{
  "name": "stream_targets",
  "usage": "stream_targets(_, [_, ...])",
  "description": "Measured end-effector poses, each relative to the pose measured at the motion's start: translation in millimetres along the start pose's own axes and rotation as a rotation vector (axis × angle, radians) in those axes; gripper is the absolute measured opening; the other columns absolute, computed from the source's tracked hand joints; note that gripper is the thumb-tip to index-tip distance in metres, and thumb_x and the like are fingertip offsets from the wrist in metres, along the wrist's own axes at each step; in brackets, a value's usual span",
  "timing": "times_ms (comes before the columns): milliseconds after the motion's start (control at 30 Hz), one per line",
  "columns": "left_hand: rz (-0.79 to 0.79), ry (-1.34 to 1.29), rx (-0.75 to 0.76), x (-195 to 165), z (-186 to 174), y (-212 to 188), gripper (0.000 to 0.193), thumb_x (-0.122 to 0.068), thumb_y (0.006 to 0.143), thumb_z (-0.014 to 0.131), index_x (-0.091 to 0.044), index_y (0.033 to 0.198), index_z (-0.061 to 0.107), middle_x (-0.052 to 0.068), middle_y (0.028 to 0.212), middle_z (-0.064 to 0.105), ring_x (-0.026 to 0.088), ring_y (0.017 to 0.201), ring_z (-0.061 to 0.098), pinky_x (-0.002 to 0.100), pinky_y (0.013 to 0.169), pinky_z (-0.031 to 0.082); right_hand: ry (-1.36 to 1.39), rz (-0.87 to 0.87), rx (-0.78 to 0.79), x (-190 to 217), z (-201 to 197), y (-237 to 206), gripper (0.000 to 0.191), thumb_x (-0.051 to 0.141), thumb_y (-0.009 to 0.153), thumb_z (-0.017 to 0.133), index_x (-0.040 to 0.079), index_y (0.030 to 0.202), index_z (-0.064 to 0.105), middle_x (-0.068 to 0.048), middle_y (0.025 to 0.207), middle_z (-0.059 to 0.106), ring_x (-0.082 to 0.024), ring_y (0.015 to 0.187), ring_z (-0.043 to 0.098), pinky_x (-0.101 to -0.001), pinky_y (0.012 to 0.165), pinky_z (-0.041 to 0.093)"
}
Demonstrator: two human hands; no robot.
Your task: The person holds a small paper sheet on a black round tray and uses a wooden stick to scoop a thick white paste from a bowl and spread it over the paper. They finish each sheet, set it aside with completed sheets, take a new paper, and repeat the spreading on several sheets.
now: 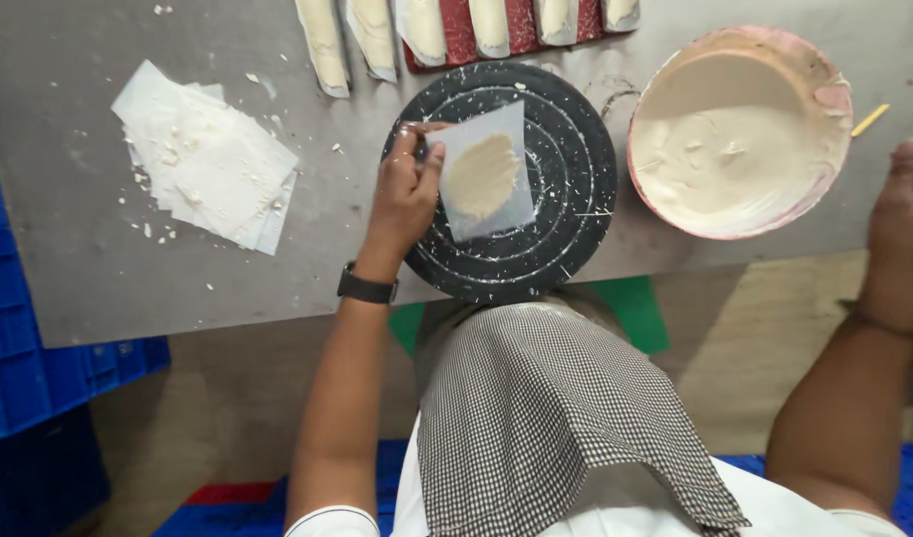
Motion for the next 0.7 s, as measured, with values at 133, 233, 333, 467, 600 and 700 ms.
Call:
stream_targets(133, [-0.122,-0.704,0.012,22,18,1,0.030,-0.021,0.114,0.047,-0.003,0.137,0.049,0.010,0.124,0.065,0.019,0.113,0.066,0.034,0.098,0.056,0.163,-0.085,0.298,95,74,-71,0.007,0.007,0.116,0.068,0.001,0.117,0.071,0.002,0.100,0.069,-0.005,0.092,0.061,-0.0244,0.089,0.051])
stream_targets(233, [-0.300,-1.033,0.077,36,28,-1,0.032,-0.023,0.110,0.044,-0.005,0.136,0.047,0.008,0.121,0.065,0.017,0.108,0.068,0.034,0.090,0.060,-0.227,-0.712,0.443,214,147,-147,0.079,0.037,0.065,0.093,0.013,0.131,0.057,-0.016,0.115,0.066,-0.024,0.086,0.065,-0.0375,0.071,0.053])
stream_targets(333, [-0.415,-1.049,0.075,49,24,-10,0.032,-0.025,0.107,0.043,-0.006,0.132,0.047,0.007,0.117,0.065,0.020,0.106,0.067,0.038,0.086,0.059,-0.014,-0.749,0.463,286,174,-162,0.038,0.014,0.088,0.084,0.010,0.119,0.062,-0.016,0.114,0.062,-0.024,0.089,0.068,-0.0344,0.071,0.056])
stream_targets(467, [-0.212,-0.808,-0.003,45,2,-17,0.038,-0.026,0.115,0.046,0.002,0.141,0.046,0.014,0.131,0.064,0.024,0.122,0.060,0.041,0.108,0.050,0.048,-0.849,0.486,336,169,-163,0.018,0.002,0.088,0.078,0.010,0.103,0.072,-0.008,0.104,0.069,-0.023,0.085,0.071,-0.0351,0.072,0.057])
stream_targets(600, [-0.302,-1.487,0.293,27,4,-37,0.065,-0.047,0.110,0.033,0.002,0.151,0.043,0.019,0.147,0.058,0.030,0.134,0.057,0.047,0.118,0.043,0.261,-0.791,0.586,362,169,-177,0.017,0.004,0.088,0.081,0.005,0.102,0.072,-0.009,0.095,0.070,-0.022,0.078,0.071,-0.0327,0.067,0.057])
stream_targets(700, [-0.255,-1.800,0.406,10,10,-56,0.080,-0.064,0.103,0.029,-0.001,0.152,0.041,0.021,0.147,0.056,0.035,0.136,0.055,0.050,0.118,0.041,0.286,-0.677,0.500,378,184,-191,0.015,0.004,0.088,0.083,0.004,0.098,0.072,-0.008,0.089,0.070,-0.019,0.068,0.071,-0.0300,0.060,0.056])
Point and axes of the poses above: each hand's wrist, its own y-axis towards the middle knuckle, its own z-axis out of the palm, x = y × z, the point moved 6 cm from there along y, towards the middle knuckle
